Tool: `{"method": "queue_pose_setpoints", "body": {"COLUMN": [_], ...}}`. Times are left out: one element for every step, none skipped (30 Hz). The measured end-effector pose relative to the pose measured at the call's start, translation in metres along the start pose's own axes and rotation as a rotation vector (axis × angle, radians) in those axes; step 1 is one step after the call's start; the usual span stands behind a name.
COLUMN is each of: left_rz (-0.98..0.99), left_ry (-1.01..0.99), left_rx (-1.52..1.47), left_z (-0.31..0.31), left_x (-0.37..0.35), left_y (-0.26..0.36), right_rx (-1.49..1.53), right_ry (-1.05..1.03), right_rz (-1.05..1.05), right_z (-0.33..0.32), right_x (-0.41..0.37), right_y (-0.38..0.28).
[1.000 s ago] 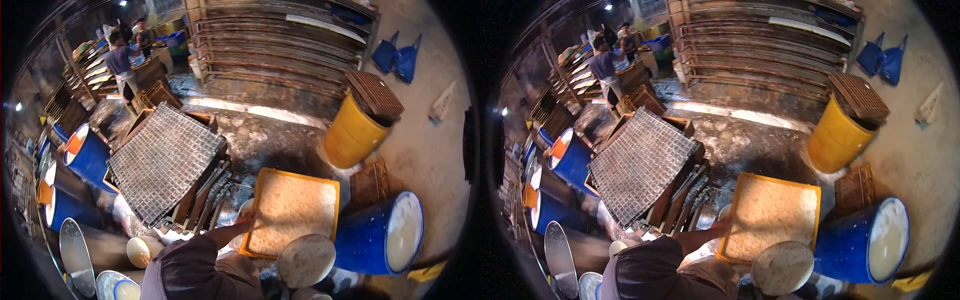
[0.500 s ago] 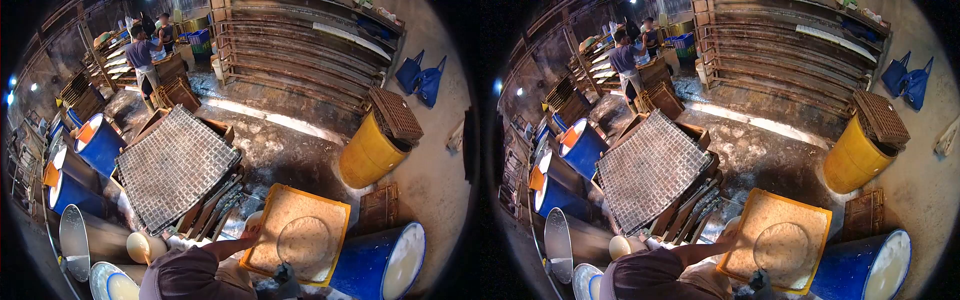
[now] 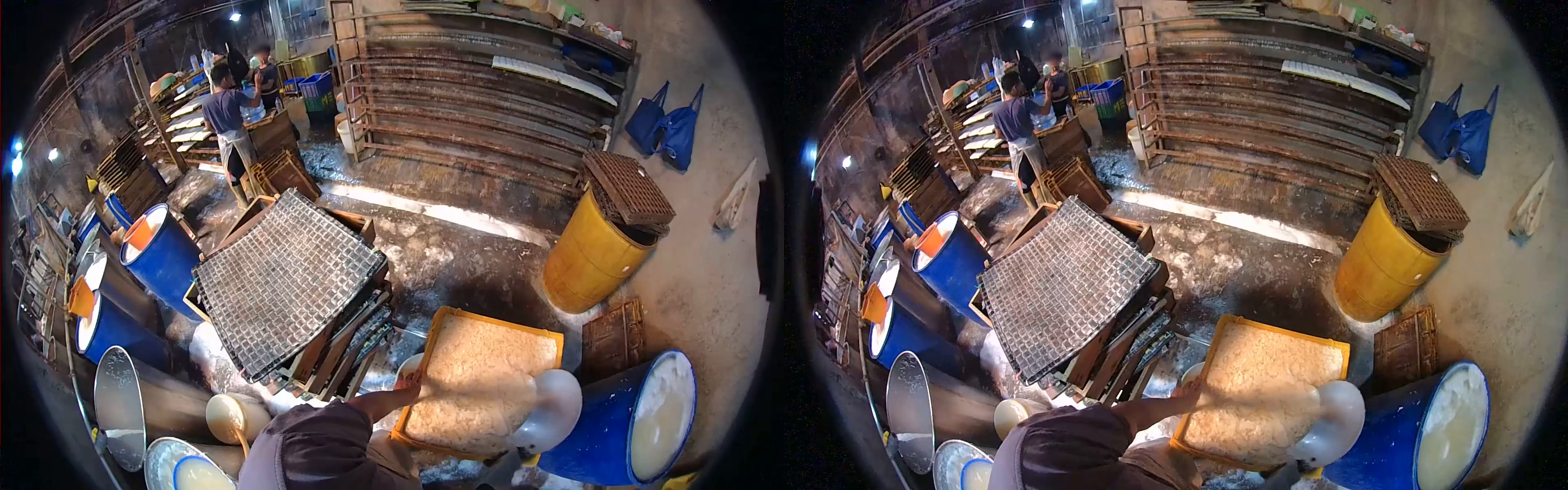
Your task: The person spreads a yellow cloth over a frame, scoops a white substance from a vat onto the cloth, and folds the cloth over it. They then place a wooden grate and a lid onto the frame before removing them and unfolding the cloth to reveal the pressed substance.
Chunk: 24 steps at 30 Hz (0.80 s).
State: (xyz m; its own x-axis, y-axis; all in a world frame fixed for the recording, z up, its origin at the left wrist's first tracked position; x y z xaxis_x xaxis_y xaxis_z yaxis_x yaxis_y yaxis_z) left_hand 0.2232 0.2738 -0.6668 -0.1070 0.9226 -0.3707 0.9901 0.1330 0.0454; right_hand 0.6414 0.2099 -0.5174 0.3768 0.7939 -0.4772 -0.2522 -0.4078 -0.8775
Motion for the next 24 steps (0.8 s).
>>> {"method": "queue_pose_setpoints", "body": {"left_rz": [0.004, 0.009, 0.008, 0.006, 0.018, 0.030, 0.094, 0.156, 0.203, 0.237, 0.288, 0.343, 0.399, 0.509, 0.601, 0.701, 0.806, 0.882, 0.864, 1.037, 1.071, 1.095, 1.157, 1.121], "left_ry": [0.032, 0.075, 0.125, 0.155, 0.065, -0.021, 0.074, 0.165, 0.154, 0.180, 0.191, 0.220, 0.242, 0.253, 0.190, 0.156, 0.106, -0.021, -0.244, -0.214, -0.296, -0.369, -0.409, -0.527], "left_rx": [-0.003, -0.009, -0.023, -0.058, -0.004, 0.054, -0.015, -0.088, -0.071, -0.174, -0.270, -0.294, -0.355, -0.345, -0.443, -0.424, -0.382, -0.361, -0.354, -0.251, -0.202, -0.152, -0.084, -0.121], "left_z": [0.007, 0.012, 0.016, 0.018, 0.010, -0.008, -0.030, -0.046, -0.047, -0.051, -0.051, -0.045, -0.040, -0.034, -0.023, -0.013, 0.008, 0.023, 0.039, 0.047, 0.075, 0.100, 0.116, 0.131], "left_x": [0.004, 0.010, 0.016, 0.019, 0.012, -0.001, -0.018, -0.036, -0.049, -0.065, -0.078, -0.098, -0.117, -0.137, -0.160, -0.184, -0.204, -0.229, -0.258, -0.290, -0.291, -0.301, -0.310, -0.314], "left_y": [-0.003, -0.006, -0.009, -0.009, 0.004, 0.018, 0.036, 0.051, 0.068, 0.087, 0.108, 0.129, 0.151, 0.177, 0.204, 0.232, 0.257, 0.284, 0.307, 0.335, 0.349, 0.366, 0.382, 0.392], "right_rx": [-0.010, -0.010, -0.006, 0.004, 0.018, 0.036, 0.056, 0.083, 0.113, 0.143, 0.193, 0.260, 0.381, 0.427, 0.479, 0.559, 0.687, 0.819, 0.919, 1.012, 1.083, 1.153, 1.225, 1.281], "right_ry": [0.070, 0.133, 0.197, 0.258, 0.323, 0.389, 0.455, 0.513, 0.574, 0.644, 0.715, 0.796, 0.946, 1.099, 1.155, 1.203, 1.184, 1.092, 1.208, 1.306, 1.377, 1.437, 1.535, 1.616], "right_rz": [-0.078, -0.143, -0.194, -0.229, -0.251, -0.267, -0.276, -0.272, -0.264, -0.248, -0.220, -0.185, -0.191, -0.163, -0.026, 0.105, 0.088, 0.129, 0.231, 0.231, 0.262, 0.291, 0.242, 0.196], "right_z": [-0.020, -0.041, -0.066, -0.095, -0.125, -0.158, -0.190, -0.223, -0.256, -0.291, -0.323, -0.356, -0.390, -0.425, -0.451, -0.466, -0.465, -0.475, -0.487, -0.495, -0.498, -0.504, -0.513, -0.520], "right_x": [-0.009, -0.018, -0.030, -0.044, -0.061, -0.079, -0.099, -0.120, -0.144, -0.170, -0.198, -0.234, -0.262, -0.291, -0.319, -0.367, -0.405, -0.428, -0.456, -0.484, -0.497, -0.518, -0.527, -0.534], "right_y": [-0.020, -0.036, -0.049, -0.056, -0.061, -0.062, -0.060, -0.053, -0.042, -0.026, -0.001, 0.028, 0.069, 0.121, 0.181, 0.233, 0.234, 0.279, 0.336, 0.374, 0.403, 0.429, 0.455, 0.483]}}
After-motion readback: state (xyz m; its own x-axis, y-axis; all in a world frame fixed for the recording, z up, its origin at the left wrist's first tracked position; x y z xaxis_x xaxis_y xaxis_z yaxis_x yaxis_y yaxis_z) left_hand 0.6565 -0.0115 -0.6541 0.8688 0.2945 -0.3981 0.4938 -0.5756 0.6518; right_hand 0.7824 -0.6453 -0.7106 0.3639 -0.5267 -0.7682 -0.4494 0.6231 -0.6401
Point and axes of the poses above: each hand's wrist, its own x-axis towards the middle knuckle, its own z-axis out of the palm, y = z × x, the point moved 10 cm from there along x, towards the middle knuckle, and after that the axes turned 5 degrees about -x, right-handed, at the moved point
